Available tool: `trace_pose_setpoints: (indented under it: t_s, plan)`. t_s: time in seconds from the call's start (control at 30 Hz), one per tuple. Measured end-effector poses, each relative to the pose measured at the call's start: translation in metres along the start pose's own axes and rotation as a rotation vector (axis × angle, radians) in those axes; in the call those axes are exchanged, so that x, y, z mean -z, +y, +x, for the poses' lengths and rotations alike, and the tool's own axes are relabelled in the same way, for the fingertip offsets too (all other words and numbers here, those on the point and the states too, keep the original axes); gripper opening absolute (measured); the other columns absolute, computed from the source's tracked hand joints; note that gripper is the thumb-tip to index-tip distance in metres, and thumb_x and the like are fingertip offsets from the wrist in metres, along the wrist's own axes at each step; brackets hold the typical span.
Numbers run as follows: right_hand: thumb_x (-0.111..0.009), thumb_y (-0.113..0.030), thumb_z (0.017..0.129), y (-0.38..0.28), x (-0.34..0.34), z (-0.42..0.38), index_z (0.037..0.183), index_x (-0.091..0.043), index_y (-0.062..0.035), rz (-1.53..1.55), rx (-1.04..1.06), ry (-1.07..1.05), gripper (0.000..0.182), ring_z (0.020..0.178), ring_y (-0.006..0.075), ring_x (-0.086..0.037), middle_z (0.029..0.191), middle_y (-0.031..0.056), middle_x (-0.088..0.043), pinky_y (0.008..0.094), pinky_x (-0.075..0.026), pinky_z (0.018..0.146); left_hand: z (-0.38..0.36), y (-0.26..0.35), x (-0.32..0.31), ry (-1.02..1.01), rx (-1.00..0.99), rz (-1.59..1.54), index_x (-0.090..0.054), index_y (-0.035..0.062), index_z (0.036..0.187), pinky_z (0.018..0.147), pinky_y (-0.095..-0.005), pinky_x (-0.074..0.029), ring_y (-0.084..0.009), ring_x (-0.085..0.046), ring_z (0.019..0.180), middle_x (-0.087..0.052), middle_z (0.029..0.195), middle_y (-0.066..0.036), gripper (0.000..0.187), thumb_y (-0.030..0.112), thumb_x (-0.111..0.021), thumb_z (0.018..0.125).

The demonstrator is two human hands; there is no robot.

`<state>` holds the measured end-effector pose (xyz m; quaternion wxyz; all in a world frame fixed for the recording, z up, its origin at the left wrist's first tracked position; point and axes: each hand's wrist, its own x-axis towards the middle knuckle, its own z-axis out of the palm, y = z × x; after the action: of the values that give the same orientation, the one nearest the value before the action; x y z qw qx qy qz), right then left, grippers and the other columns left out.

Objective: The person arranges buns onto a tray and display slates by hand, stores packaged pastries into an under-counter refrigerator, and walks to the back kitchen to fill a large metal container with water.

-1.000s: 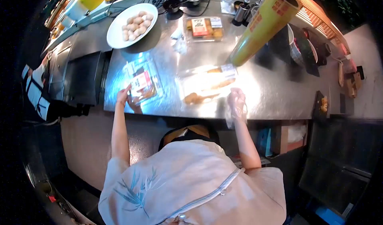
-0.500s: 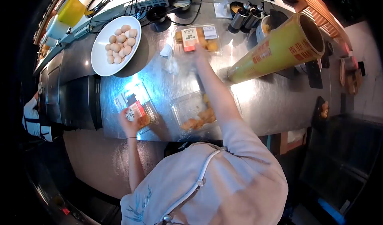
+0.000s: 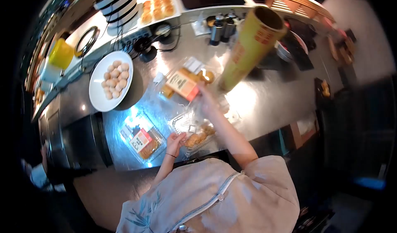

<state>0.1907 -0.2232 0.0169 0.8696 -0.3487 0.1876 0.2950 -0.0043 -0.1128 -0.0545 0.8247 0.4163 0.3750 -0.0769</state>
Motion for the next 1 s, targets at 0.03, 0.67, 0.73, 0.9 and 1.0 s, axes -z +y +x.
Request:
trace_pose_setpoints:
  t_s: [0.03, 0.67, 0.73, 0.9, 1.0]
  plan:
    - [-0.058, -0.023, 0.077, 0.007, 0.009, -0.017, 0.102, -0.045, -0.0019, -0.115, 0.06, -0.002, 0.035, 0.088, 0.02, -0.053, 0.096, 0.0124, -0.053, 0.0332, -0.049, 0.072, -0.013, 0.013, -0.011, 0.061, 0.017, -0.053, -0.044, 0.0045, 0.088, 0.07, -0.0306, -0.047, -0.0202, -0.056, 0.084, -0.054, 0.091, -0.01, 0.027, 0.0, -0.064, 0.069]
    - [-0.058, -0.003, 0.074, 0.184, 0.167, -0.397, 0.085, -0.05, -0.0053, 0.189, 0.996, 0.793, 0.014, 0.073, 0.0127, -0.055, 0.081, 0.0043, -0.055, 0.0258, -0.047, 0.069, -0.122, -0.108, -0.001, -0.943, 0.136, 0.203, -0.039, 0.01, 0.103, 0.063, -0.0226, -0.044, -0.0115, -0.05, 0.079, -0.047, 0.092, -0.002, 0.039, 0.001, -0.058, 0.07]
    - [-0.058, -0.005, 0.074, 0.2, 0.16, -0.449, 0.086, -0.048, -0.0062, 0.211, 1.11, 0.849, 0.016, 0.075, 0.0107, -0.053, 0.081, 0.0021, -0.052, 0.0266, -0.047, 0.071, -0.156, -0.121, -0.022, -1.077, 0.213, 0.225, -0.039, 0.0114, 0.102, 0.064, -0.0233, -0.044, -0.0122, -0.05, 0.081, -0.047, 0.091, -0.002, 0.041, -0.002, -0.057, 0.068]
    - [-0.057, -0.004, 0.075, 0.25, 0.163, -0.561, 0.107, -0.044, -0.0043, 0.461, 1.287, 1.32, 0.034, 0.087, 0.0136, -0.052, 0.094, 0.0047, -0.052, 0.0282, -0.043, 0.079, -0.227, -0.21, -0.038, -1.293, 0.464, 0.427, -0.035, 0.0107, 0.107, 0.07, -0.0268, -0.045, -0.0153, -0.049, 0.088, -0.043, 0.1, -0.003, 0.049, -0.005, -0.056, 0.065]
    - [-0.057, -0.004, 0.075, 0.321, 0.218, -0.61, 0.109, -0.043, -0.0033, 0.421, 1.47, 1.339, 0.037, 0.092, 0.0151, -0.051, 0.098, 0.0057, -0.052, 0.0282, -0.043, 0.081, -0.265, -0.277, -0.028, -1.272, 0.594, 0.606, -0.025, 0.0135, 0.124, 0.068, -0.031, -0.046, -0.0182, -0.051, 0.086, -0.044, 0.104, -0.008, 0.065, -0.001, -0.056, 0.068]
